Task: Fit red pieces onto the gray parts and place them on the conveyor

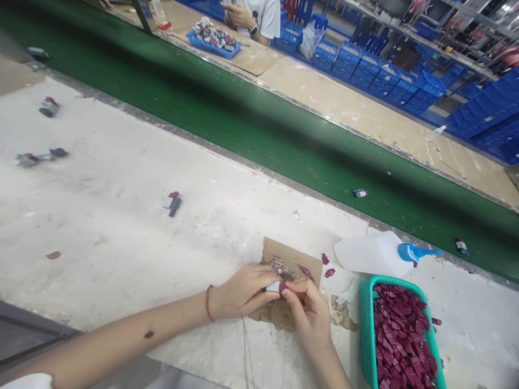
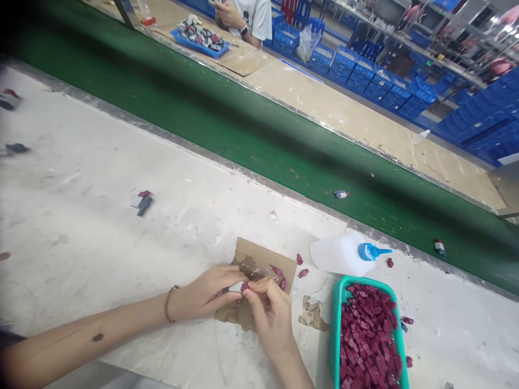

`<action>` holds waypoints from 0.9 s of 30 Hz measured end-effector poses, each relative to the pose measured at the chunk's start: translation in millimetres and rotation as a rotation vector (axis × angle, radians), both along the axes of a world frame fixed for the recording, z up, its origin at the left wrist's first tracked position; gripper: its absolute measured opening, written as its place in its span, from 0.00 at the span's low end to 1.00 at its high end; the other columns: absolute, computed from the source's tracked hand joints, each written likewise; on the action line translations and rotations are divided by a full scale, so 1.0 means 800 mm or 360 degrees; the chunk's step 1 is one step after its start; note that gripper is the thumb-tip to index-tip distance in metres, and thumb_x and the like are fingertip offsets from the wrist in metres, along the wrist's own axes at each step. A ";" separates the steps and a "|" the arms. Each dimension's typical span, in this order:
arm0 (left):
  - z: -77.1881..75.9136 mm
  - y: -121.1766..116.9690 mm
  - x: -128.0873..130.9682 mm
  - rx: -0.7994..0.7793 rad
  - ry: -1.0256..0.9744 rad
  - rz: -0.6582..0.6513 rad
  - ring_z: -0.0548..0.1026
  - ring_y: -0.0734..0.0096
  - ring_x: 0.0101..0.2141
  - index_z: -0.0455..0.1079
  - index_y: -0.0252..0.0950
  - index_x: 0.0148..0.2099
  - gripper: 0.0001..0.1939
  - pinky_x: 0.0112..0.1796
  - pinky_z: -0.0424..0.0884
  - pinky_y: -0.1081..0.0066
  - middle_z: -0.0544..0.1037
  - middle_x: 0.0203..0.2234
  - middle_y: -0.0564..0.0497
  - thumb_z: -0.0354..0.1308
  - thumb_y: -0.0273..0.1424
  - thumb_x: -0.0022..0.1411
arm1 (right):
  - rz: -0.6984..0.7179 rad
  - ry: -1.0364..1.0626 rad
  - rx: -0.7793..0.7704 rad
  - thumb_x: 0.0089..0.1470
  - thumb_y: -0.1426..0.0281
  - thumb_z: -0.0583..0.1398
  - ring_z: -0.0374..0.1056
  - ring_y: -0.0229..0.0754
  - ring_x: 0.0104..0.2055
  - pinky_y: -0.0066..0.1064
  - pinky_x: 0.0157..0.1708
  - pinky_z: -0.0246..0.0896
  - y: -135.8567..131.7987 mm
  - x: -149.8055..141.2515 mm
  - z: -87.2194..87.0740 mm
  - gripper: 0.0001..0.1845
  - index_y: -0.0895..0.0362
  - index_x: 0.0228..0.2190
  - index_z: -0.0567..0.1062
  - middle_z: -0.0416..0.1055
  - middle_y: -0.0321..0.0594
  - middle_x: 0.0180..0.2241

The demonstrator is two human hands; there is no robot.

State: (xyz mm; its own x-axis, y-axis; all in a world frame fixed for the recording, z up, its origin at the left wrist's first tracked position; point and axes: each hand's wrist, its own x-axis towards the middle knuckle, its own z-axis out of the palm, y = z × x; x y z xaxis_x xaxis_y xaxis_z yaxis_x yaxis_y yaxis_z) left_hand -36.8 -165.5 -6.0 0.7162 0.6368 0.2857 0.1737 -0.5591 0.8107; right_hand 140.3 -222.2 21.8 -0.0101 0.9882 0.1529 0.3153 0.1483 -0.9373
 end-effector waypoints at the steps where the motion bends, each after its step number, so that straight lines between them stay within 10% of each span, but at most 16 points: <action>1: 0.000 0.000 0.000 0.0019 0.0003 0.0008 0.70 0.66 0.28 0.68 0.33 0.39 0.28 0.31 0.67 0.68 0.75 0.27 0.46 0.33 0.45 0.74 | 0.0009 0.0003 0.0003 0.63 0.68 0.59 0.73 0.40 0.30 0.26 0.29 0.68 0.000 -0.001 0.000 0.08 0.55 0.31 0.75 0.76 0.38 0.29; 6: 0.013 0.032 0.008 0.0223 0.0107 0.0001 0.71 0.63 0.35 0.70 0.33 0.45 0.22 0.38 0.68 0.66 0.77 0.33 0.44 0.39 0.40 0.74 | -0.0144 -0.0025 -0.0047 0.64 0.67 0.57 0.72 0.40 0.29 0.27 0.28 0.68 -0.001 0.004 -0.001 0.10 0.55 0.43 0.76 0.75 0.39 0.30; 11: 0.018 0.142 0.040 0.0342 0.0451 0.0500 0.71 0.60 0.44 0.69 0.35 0.57 0.17 0.48 0.69 0.63 0.76 0.41 0.45 0.47 0.34 0.72 | -0.0554 -0.0088 0.0075 0.63 0.64 0.56 0.72 0.42 0.33 0.31 0.34 0.68 -0.002 0.022 -0.011 0.13 0.55 0.45 0.75 0.74 0.40 0.33; 17: 0.005 0.252 0.079 0.0385 0.0601 0.0880 0.65 0.46 0.56 0.65 0.27 0.61 0.22 0.56 0.61 0.46 0.71 0.50 0.33 0.48 0.24 0.66 | -0.0478 -0.0150 0.0003 0.63 0.62 0.56 0.72 0.45 0.35 0.33 0.36 0.68 0.005 0.029 -0.021 0.14 0.55 0.43 0.76 0.76 0.42 0.35; 21: 0.013 0.207 0.078 0.0545 0.0614 0.0749 0.50 0.42 0.66 0.63 0.34 0.63 0.24 0.61 0.48 0.39 0.59 0.65 0.35 0.53 0.29 0.66 | -0.0548 -0.0002 -0.0054 0.62 0.59 0.57 0.72 0.45 0.36 0.33 0.37 0.68 0.007 0.031 -0.024 0.15 0.56 0.41 0.77 0.76 0.42 0.35; 27: 0.033 0.046 0.042 0.1047 0.0565 -0.0234 0.48 0.54 0.68 0.52 0.40 0.69 0.30 0.63 0.47 0.45 0.54 0.68 0.40 0.51 0.42 0.70 | -0.0754 0.0507 -0.0045 0.61 0.57 0.60 0.72 0.45 0.40 0.34 0.40 0.68 0.006 0.034 -0.017 0.15 0.54 0.42 0.77 0.76 0.44 0.40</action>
State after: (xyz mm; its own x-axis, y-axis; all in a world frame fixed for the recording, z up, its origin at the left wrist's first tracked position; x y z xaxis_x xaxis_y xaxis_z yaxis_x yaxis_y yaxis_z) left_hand -3.4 -128.9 20.2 0.9003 0.3058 0.3098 0.2482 -0.9453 0.2116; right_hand 167.6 -217.3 8.0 0.4775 0.8772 0.0495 0.0426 0.0332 -0.9985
